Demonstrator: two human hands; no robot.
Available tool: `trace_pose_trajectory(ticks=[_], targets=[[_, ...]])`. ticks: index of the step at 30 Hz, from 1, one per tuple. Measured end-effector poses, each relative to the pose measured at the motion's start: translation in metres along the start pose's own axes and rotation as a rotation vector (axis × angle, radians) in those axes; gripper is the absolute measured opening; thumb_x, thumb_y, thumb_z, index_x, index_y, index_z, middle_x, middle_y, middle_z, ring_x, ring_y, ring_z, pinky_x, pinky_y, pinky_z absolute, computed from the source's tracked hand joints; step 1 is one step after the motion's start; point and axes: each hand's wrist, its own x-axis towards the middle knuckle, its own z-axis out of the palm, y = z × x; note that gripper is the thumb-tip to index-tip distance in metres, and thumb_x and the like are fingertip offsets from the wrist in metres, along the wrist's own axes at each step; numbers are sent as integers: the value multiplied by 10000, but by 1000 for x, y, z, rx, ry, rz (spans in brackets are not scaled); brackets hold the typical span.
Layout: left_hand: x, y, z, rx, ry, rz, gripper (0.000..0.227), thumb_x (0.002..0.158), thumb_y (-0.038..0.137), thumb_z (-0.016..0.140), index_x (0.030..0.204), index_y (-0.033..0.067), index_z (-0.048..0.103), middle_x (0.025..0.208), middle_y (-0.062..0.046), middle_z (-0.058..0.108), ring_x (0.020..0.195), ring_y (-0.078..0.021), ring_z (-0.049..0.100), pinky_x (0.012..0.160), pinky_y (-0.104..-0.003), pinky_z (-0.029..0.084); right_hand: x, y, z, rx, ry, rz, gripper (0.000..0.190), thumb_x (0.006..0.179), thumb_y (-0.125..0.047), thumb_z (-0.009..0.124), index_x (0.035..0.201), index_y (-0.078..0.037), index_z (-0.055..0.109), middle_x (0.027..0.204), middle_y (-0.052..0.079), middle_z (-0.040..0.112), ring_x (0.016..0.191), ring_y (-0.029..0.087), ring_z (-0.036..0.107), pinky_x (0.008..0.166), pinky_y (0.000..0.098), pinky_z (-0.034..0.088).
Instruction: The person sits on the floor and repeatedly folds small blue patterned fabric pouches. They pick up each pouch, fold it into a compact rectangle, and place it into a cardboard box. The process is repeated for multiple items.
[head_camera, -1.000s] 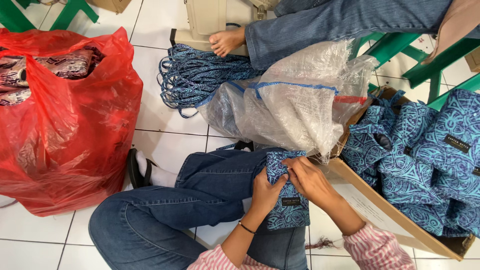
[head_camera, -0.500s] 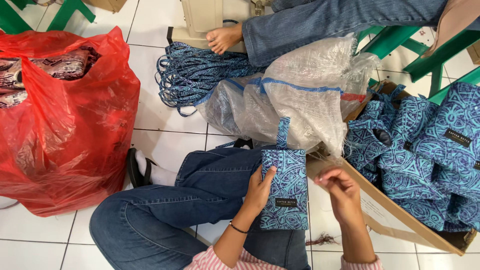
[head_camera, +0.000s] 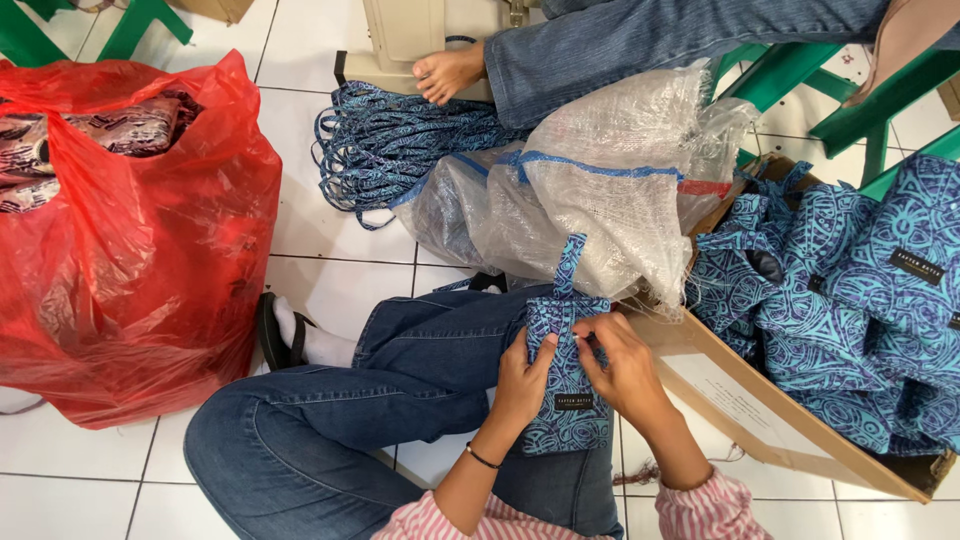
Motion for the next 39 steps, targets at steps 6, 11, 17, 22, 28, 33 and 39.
trace_pose_trajectory(ticks=[6,11,17,22,28,33,39], targets=[[1,0,2,7,15,14,343,1015,312,581,1080,-15,663,915,-114,734,832,-192,686,779,-347,536,5,5,-3,-45,-75,-38,253,834,4,702,1077,-47,649,976,98,662,947,304,663,767,395,536],[2,-1,2,6,5,2,334,1016,308,587,1069,-14,659,897,-115,732,821,-189,687,771,-345,541,5,4,0,-99,-125,11,240,852,-19,703,1081,-75,657,1002,83,657,908,281,677,677,404,539],[3,-5,2,4,4,3,326,1012,296,589,1078,-15,660,903,-113,733,826,-181,684,772,-336,539,7,5,0,-138,-126,-73,272,836,-2,687,1096,-72,647,1004,89,649,906,296,663,693,414,542],[3,-8,3,8,11,13,314,1019,287,586,1049,-17,657,881,-104,722,811,-167,672,767,-329,536,11,4,0,-116,-130,-149,258,842,11,671,1087,-53,626,1004,69,679,920,294,665,693,404,546],[3,-9,4,23,3,-20,308,1025,285,584,1021,-14,661,826,-82,696,753,-148,640,718,-329,526,12,1,-3,-110,-139,-136,250,847,9,675,1084,-48,622,1012,71,683,914,288,667,670,393,546],[4,-8,4,31,13,-29,306,1021,279,576,1040,-13,664,821,-91,698,742,-156,637,710,-332,521,12,2,-2,-131,-152,-138,246,843,4,683,1079,-43,629,1010,77,681,918,294,665,689,402,548],[3,-10,2,-20,-7,-6,337,1017,306,593,1077,-20,658,912,-96,736,838,-144,675,782,-315,541,-13,32,1,124,-11,-23,278,827,24,741,1071,-54,633,1042,75,686,966,206,693,804,347,572]])
